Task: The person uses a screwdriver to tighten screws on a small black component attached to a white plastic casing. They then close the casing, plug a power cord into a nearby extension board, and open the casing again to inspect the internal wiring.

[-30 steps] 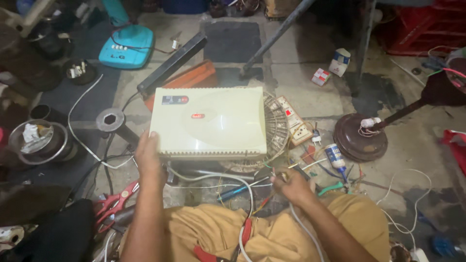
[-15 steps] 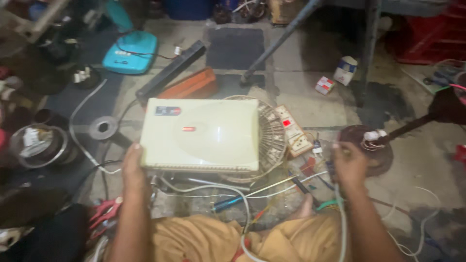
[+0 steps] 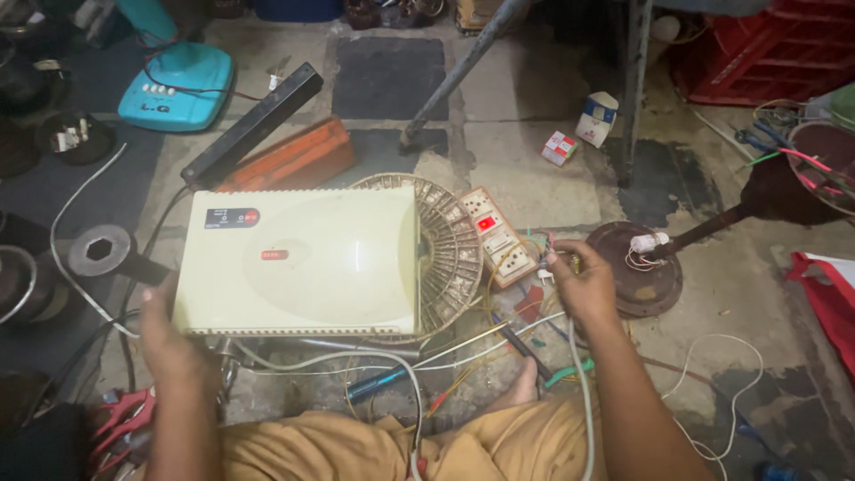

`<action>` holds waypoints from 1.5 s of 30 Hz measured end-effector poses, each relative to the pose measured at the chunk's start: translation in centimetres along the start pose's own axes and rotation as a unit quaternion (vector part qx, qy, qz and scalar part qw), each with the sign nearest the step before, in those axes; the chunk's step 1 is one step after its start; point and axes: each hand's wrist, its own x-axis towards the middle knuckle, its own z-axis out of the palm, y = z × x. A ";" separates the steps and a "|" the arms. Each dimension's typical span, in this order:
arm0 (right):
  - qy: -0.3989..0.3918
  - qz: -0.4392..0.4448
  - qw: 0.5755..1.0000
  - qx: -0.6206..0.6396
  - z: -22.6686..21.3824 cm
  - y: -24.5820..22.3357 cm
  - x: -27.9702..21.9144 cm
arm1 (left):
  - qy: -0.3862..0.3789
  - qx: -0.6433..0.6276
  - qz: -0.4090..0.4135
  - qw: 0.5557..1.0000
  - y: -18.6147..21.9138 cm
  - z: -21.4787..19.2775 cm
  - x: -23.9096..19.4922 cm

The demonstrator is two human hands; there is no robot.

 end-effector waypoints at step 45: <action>0.035 0.043 0.990 0.133 15.8 -13.5 -0.2 | -0.144 -0.012 -0.039 0.989 4.0 3.3 3.9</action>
